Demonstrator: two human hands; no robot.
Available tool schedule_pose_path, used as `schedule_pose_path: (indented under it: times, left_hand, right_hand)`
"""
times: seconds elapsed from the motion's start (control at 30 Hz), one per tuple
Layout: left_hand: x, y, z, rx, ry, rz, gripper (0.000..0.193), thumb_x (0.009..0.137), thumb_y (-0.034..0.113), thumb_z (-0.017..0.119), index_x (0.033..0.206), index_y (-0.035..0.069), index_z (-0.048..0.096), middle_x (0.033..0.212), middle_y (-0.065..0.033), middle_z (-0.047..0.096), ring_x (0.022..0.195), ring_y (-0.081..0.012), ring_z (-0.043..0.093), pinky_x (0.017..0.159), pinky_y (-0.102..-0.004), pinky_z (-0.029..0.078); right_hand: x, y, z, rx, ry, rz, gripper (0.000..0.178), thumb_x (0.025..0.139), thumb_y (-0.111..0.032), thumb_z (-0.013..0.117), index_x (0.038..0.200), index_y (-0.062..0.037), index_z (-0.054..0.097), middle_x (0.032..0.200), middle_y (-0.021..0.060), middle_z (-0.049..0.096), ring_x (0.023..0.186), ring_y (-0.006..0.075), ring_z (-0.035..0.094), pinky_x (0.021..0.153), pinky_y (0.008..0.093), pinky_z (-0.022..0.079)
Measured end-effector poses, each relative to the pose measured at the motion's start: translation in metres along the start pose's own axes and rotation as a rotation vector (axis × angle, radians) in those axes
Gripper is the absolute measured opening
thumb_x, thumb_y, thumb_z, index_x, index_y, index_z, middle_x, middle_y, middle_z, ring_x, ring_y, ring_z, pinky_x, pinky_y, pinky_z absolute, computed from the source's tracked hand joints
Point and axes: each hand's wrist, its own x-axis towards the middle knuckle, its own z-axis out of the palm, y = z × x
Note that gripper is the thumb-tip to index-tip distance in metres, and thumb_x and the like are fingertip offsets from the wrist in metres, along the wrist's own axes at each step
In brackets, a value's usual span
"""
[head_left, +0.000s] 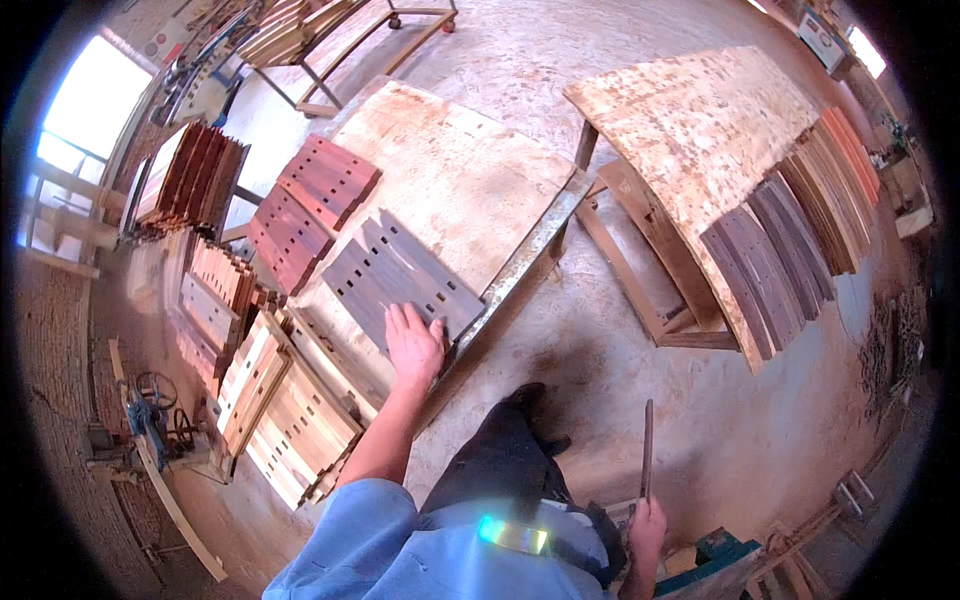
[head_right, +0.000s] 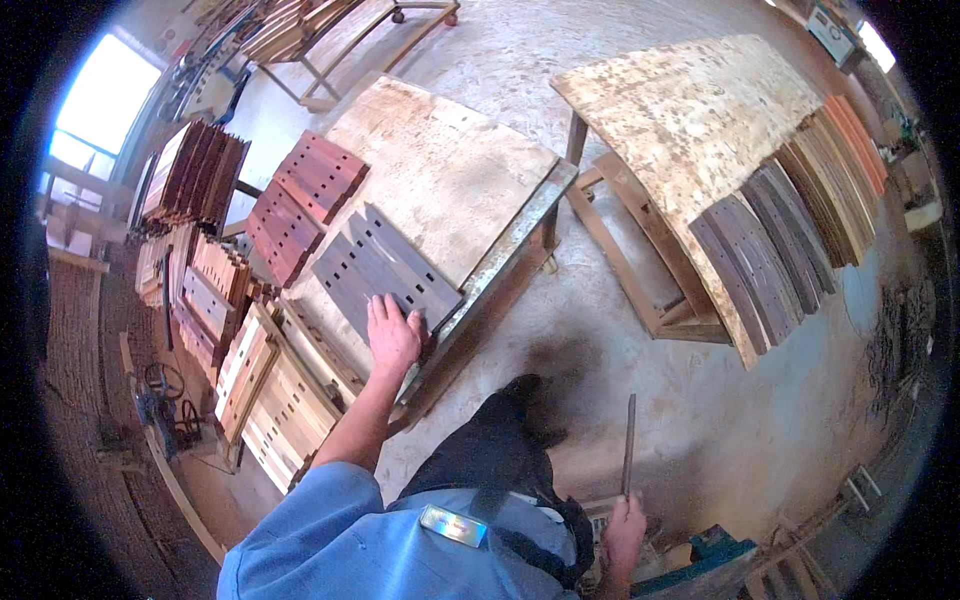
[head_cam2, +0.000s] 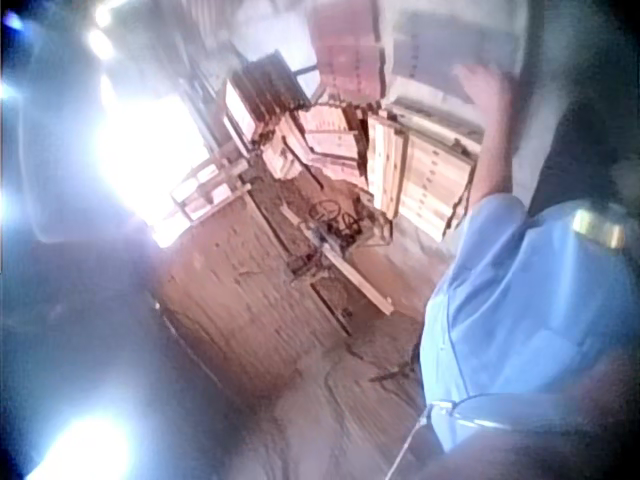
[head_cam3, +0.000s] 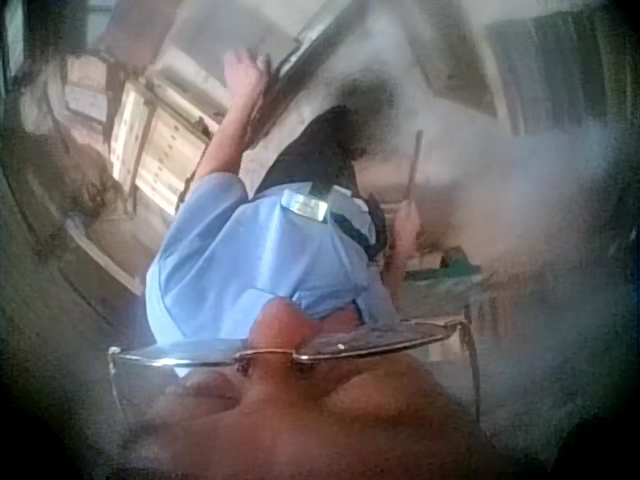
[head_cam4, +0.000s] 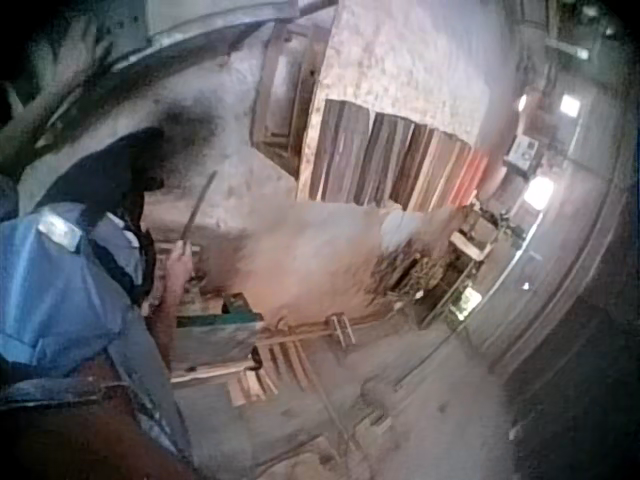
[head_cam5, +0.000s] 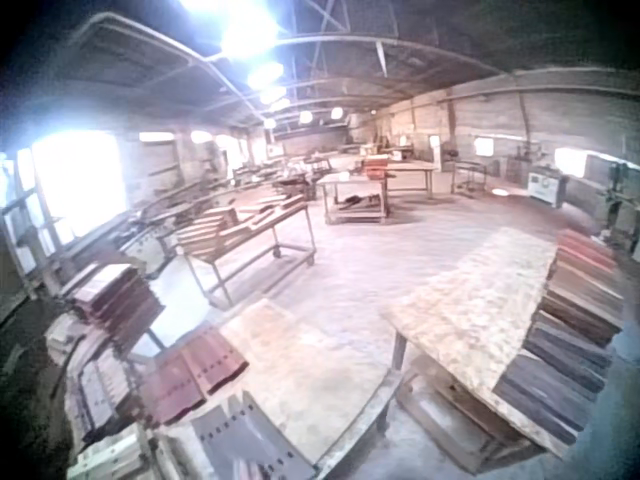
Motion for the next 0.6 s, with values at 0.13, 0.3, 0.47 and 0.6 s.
schedule_pose_path:
  times: [0.13,0.3,0.47,0.6]
  left_hand:
    - [-0.001,-0.036,-0.012,0.020,0.019,-0.192,0.069,0.092,0.039,0.055,0.137,-0.010,0.038,0.144,-0.0303,0.038,0.136,-0.0445,0.033,0.114,-0.0465,0.026]
    - [-0.003,-0.050,-0.013,0.046,-0.070,-0.180,0.064,0.094,0.037,0.053,0.135,-0.010,0.042,0.143,-0.0282,0.041,0.136,-0.0421,0.035,0.114,-0.0456,0.027]
    - [0.000,-0.054,-0.014,0.062,-0.089,-0.134,0.059,0.094,0.035,0.052,0.130,-0.011,0.047,0.143,-0.0287,0.040,0.137,-0.0417,0.034,0.115,-0.0437,0.027]
    - [0.004,-0.061,-0.012,0.080,-0.128,-0.098,0.054,0.094,0.030,0.051,0.128,-0.011,0.049,0.144,-0.0285,0.039,0.137,-0.0416,0.033,0.115,-0.0424,0.027]
  right_hand:
    - [0.015,0.031,0.019,0.063,0.025,-0.106,0.027,0.095,-0.021,0.049,0.099,0.0021,0.061,0.060,0.0086,0.054,0.054,0.0183,0.053,0.053,0.0362,0.043]
    - [0.013,0.024,0.021,0.191,-0.052,-0.014,0.023,0.096,-0.019,0.049,0.099,0.0000,0.061,0.059,0.0012,0.050,0.053,0.0100,0.048,0.049,0.0296,0.039]
    - [0.003,0.013,0.019,0.211,-0.107,0.023,0.022,0.097,-0.019,0.049,0.102,-0.0016,0.062,0.061,-0.0009,0.049,0.052,0.0081,0.046,0.048,0.0271,0.038]
    - [0.004,0.041,0.032,0.189,-0.050,-0.029,0.023,0.097,-0.020,0.049,0.103,-0.0021,0.062,0.061,-0.0008,0.049,0.051,0.0085,0.046,0.048,0.0275,0.038]
